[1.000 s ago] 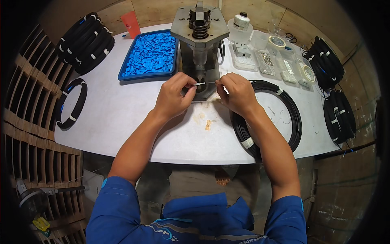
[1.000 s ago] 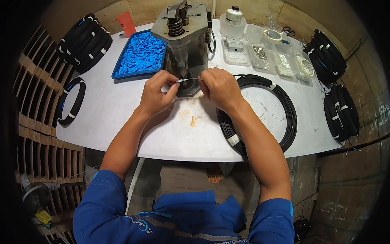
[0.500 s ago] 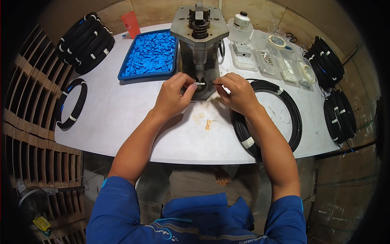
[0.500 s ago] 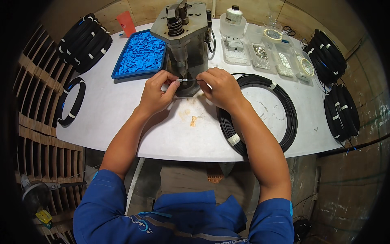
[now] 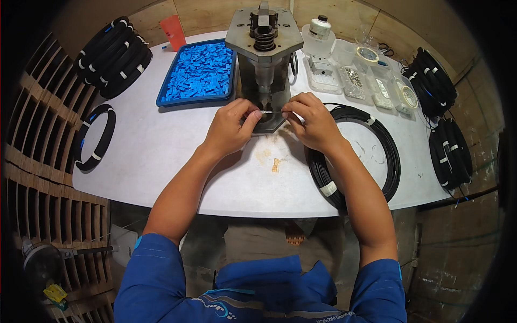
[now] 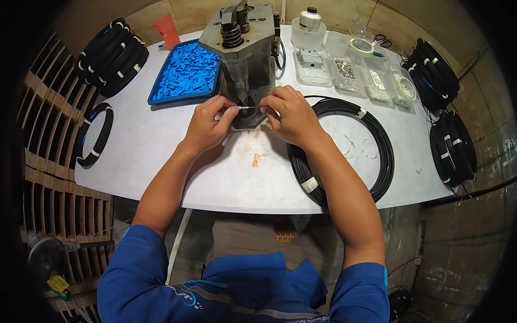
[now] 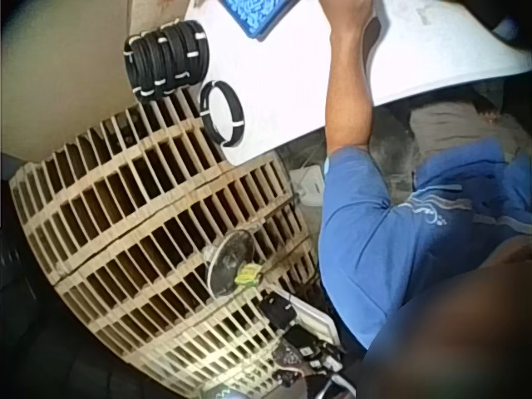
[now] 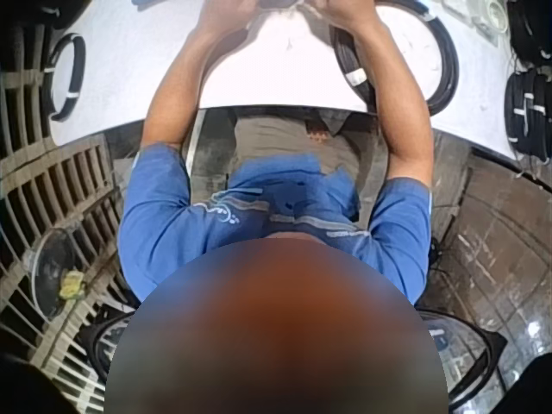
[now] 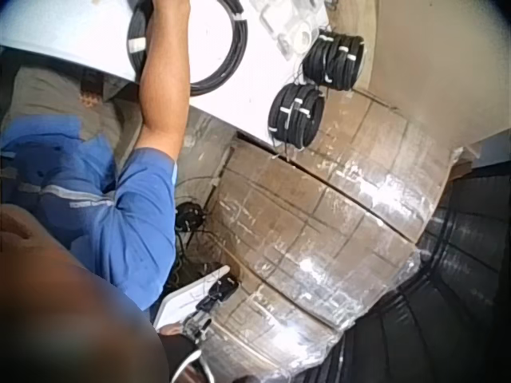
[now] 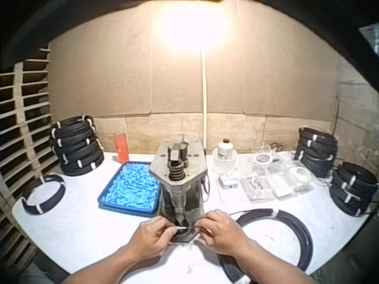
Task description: The person assembles connectors onto fiber optic cables by hand, then crimps them using a specialized press machine.
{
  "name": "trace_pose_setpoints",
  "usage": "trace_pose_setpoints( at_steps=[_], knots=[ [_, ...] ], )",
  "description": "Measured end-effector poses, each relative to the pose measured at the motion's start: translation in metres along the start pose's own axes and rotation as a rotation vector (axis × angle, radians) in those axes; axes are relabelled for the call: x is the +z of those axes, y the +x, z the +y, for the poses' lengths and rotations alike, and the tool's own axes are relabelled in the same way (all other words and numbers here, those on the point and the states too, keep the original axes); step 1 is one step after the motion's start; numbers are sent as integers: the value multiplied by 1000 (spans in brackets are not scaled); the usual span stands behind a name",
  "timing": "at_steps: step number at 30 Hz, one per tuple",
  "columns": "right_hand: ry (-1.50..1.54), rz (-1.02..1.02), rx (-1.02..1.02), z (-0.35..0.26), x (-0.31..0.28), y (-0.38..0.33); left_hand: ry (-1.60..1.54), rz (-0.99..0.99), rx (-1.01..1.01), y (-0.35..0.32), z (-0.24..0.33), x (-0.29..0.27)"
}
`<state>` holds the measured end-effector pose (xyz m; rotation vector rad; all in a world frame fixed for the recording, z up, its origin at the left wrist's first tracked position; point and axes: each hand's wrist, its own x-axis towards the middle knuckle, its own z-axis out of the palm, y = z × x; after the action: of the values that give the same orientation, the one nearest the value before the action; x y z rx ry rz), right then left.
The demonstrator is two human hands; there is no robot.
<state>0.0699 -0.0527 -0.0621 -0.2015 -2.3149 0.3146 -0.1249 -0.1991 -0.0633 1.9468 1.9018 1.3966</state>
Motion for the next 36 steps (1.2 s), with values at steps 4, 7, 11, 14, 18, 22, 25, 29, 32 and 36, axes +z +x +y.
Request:
trace_pose_setpoints(
  at_steps=[4,7,11,14,18,22,25,29,32,36],
  knots=[
    [6,-52,23,-1,-2,1,19,-7,-5,0,-1,0],
    [-3,-56,31,0,-3,0,16,5,15,1,0,-1],
    [-2,-52,33,-3,-2,2,8,-5,100,-1,-2,-2],
    [-4,-60,40,-3,-3,1,-8,-11,81,-1,0,-1],
    [-10,-74,44,-3,-3,1,38,5,71,0,-2,-1],
    [-11,-77,50,-4,-2,0,55,12,37,0,-3,1],
    [-12,-89,66,-4,-2,0,45,21,40,0,-3,1],
    [-8,-75,68,-5,-1,0,31,13,33,-1,1,-1],
    [-14,-75,63,-4,-1,0,32,19,39,0,1,0],
    [-8,-99,57,-4,-2,0,46,33,44,0,-3,1]
  ],
)
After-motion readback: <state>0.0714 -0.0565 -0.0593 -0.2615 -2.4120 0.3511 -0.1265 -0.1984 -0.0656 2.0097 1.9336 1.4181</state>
